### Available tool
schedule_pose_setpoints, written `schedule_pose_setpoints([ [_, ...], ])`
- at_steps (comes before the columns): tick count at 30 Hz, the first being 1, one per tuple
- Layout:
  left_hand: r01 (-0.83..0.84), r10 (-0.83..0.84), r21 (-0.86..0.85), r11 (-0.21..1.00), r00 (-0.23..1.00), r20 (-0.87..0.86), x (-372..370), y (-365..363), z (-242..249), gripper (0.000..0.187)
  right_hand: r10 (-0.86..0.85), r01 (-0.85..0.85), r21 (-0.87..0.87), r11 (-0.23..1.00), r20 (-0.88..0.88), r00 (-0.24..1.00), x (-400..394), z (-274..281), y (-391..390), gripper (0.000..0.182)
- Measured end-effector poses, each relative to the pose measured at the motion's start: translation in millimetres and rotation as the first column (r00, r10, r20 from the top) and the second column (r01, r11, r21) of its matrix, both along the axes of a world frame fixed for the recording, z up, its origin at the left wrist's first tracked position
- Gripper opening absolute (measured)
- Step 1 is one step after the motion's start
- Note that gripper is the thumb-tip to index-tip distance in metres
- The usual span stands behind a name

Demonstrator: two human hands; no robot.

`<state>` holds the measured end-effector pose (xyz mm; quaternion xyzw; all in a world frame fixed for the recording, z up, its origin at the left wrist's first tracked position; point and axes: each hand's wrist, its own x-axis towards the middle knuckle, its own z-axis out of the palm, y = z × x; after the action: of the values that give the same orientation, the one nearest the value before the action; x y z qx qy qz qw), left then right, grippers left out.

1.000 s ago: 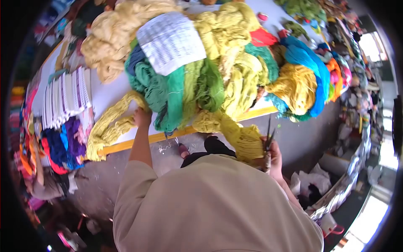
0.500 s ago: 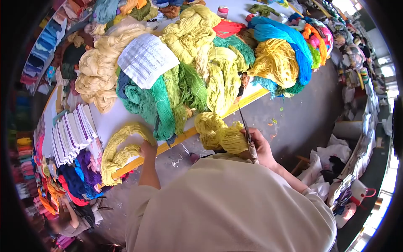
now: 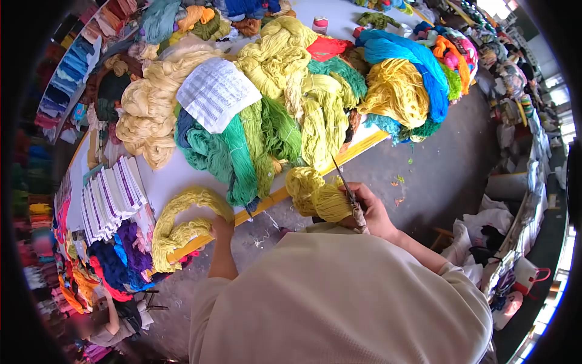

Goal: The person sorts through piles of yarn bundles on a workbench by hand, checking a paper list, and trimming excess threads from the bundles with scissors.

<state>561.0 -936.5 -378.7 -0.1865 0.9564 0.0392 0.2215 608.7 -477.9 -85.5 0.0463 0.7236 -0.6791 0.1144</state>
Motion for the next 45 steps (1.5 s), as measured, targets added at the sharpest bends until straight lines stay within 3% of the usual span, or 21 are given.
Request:
schedule_pose_setpoints([
  [5, -0.050, 0.049, 0.136, 0.989, 0.999, 0.015, -1, -19, -9, 0.059, 0.013, -0.011, -0.042, 0.999, 0.052, 0.999, 3, 3, -1, 0.067],
  [7, -0.120, 0.180, 0.336, 0.934, 0.972, -0.153, 7, -25, -7, 0.052, -0.022, 0.022, 0.009, 1.000, 0.007, 1.000, 5, 8, -5, 0.065],
  [8, -0.134, 0.197, 0.340, 0.931, 0.968, -0.157, 9, -23, 5, 0.052, -0.005, 0.005, 0.012, 1.000, 0.002, 1.000, 6, 8, -6, 0.065],
  [10, -0.084, 0.324, 0.668, 0.740, 0.914, -0.244, 17, -21, 28, 0.046, -0.023, 0.023, 0.011, 1.000, 0.001, 1.000, 8, 8, -8, 0.066],
  [11, -0.108, 0.360, 0.671, 0.734, 0.899, -0.249, 20, -20, 33, 0.046, -0.012, 0.013, 0.020, 1.000, -0.016, 1.000, 9, 5, -8, 0.067],
  [13, -0.135, 0.474, 0.815, 0.563, 0.861, -0.184, 25, -19, 40, 0.042, 0.013, -0.013, 0.000, 1.000, -0.003, 1.000, 8, 4, -11, 0.068],
  [16, -0.217, 0.550, 0.867, 0.449, 0.832, -0.077, 35, -17, 43, 0.041, 0.032, -0.032, -0.017, 0.999, 0.019, 0.999, 7, 7, -21, 0.069],
  [22, -0.230, 0.674, 0.925, 0.304, 0.738, -0.037, 35, 4, 48, 0.042, 0.106, -0.105, -0.044, 0.993, 0.026, 0.994, -2, -14, -31, 0.071],
  [26, -0.198, 0.700, 0.925, 0.324, 0.708, -0.094, 6, 21, 55, 0.037, 0.139, -0.139, -0.032, 0.990, 0.007, 0.990, -19, -16, -37, 0.071],
  [28, -0.172, 0.636, 0.824, 0.540, 0.724, -0.266, -19, 23, 31, 0.046, 0.125, -0.125, -0.005, 0.992, 0.048, 0.991, -35, -19, -33, 0.071],
  [31, -0.288, 0.656, 0.784, 0.549, 0.731, -0.190, -57, 17, -2, 0.050, 0.143, -0.144, 0.033, 0.989, 0.035, 0.989, -77, -24, -15, 0.072],
  [32, -0.346, 0.716, 0.812, 0.470, 0.687, -0.122, -67, 19, -2, 0.051, 0.121, -0.121, 0.058, 0.991, 0.014, 0.993, -98, -22, -12, 0.071],
  [33, -0.358, 0.732, 0.811, 0.462, 0.671, -0.120, -82, 20, -2, 0.051, -0.025, 0.040, -0.117, 0.992, 0.125, 0.992, -114, -18, -11, 0.069],
  [34, -0.456, 0.748, 0.686, 0.567, 0.633, -0.199, -97, 22, -1, 0.052, 0.008, -0.008, -0.009, 1.000, -0.006, 1.000, -136, -14, -1, 0.066],
  [35, -0.550, 0.747, 0.534, 0.642, 0.605, -0.275, -112, 26, 7, 0.052, 0.074, -0.074, 0.001, 0.997, -0.163, 0.984, -159, -23, 11, 0.047],
  [37, -0.605, 0.778, 0.515, 0.607, 0.584, -0.231, -132, 24, 0, 0.047, 0.017, -0.016, 0.006, 1.000, -0.157, 0.987, -201, -16, 25, 0.044],
  [38, -0.540, 0.674, 0.447, 0.713, 0.703, -0.226, -134, 15, -29, 0.044, -0.008, 0.025, 0.070, 0.997, -0.228, 0.974, -219, -14, 28, 0.047],
  [40, -0.446, 0.497, 0.308, 0.841, 0.861, -0.109, -144, 11, -43, 0.033, -0.001, 0.002, 0.004, 1.000, -0.221, 0.975, -260, -17, 31, 0.056],
  [42, -0.523, 0.558, 0.279, 0.806, 0.827, -0.062, -157, 15, -41, 0.030, -0.062, 0.058, -0.025, 0.998, -0.225, 0.972, -291, -67, 45, 0.058],
  [44, -0.584, 0.604, 0.257, 0.770, 0.797, 0.001, -164, 15, -41, 0.028, 0.079, -0.059, 0.159, 0.985, -0.121, 0.989, -314, -111, 57, 0.057],
  [45, -0.626, 0.636, 0.273, 0.731, 0.769, 0.060, -169, 11, -44, 0.030, 0.015, -0.010, 0.221, 0.975, -0.021, 1.000, -321, -132, 56, 0.055],
])
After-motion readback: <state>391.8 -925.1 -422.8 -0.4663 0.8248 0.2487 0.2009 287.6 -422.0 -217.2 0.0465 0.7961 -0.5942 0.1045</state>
